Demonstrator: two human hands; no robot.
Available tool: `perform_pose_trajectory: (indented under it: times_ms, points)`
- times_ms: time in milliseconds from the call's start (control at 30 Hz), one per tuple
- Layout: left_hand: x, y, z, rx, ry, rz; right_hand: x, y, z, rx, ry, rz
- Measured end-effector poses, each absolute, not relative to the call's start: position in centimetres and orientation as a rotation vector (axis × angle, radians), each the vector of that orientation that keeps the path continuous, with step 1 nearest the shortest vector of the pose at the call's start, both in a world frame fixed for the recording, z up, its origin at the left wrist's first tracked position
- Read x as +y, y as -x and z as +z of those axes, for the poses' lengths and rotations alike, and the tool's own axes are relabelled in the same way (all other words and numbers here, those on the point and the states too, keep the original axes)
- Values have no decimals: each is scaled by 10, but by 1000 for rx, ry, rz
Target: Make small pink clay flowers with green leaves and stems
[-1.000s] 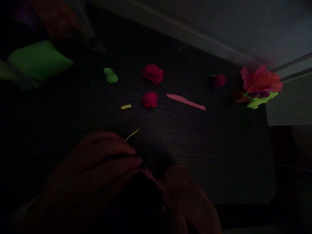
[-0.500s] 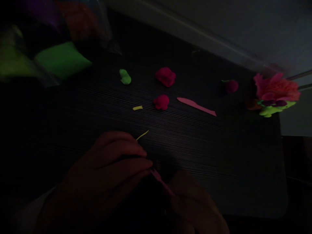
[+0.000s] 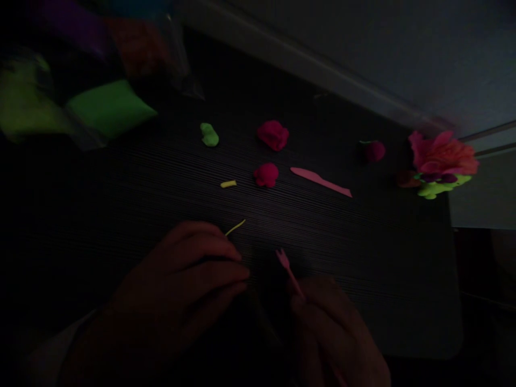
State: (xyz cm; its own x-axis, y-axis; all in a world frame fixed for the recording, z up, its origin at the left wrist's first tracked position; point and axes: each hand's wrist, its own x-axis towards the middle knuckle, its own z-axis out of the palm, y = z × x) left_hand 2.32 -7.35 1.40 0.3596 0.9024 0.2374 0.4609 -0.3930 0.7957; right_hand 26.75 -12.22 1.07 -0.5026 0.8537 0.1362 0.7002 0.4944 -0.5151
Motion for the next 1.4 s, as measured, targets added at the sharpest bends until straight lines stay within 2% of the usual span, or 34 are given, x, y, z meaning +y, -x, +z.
perform_pose_trajectory:
  times_ms: [33,100,433,700,1033,1200,1400]
  points:
    - [-73,-23,14,1171,-1986,913,-106,-257,16,-2402,1187,490]
    - [-73,-23,14,1159,-1956,922,-83,-244,24,-2329,1299,315]
    - [-68,-21,20,1134,-1704,954,-50,-250,10,-2753,1257,-72]
    - [-62,-14,35,1168,-1516,878,-47,-248,11,-2787,1304,-45]
    - [-41,-21,64,1053,-1251,864,-44,-207,64,-2220,997,52]
    - [-22,-26,71,1002,-1228,803,-28,-193,57,-2111,867,156]
    - [-10,-30,56,973,-1147,700,-20,-197,43,-2071,906,171]
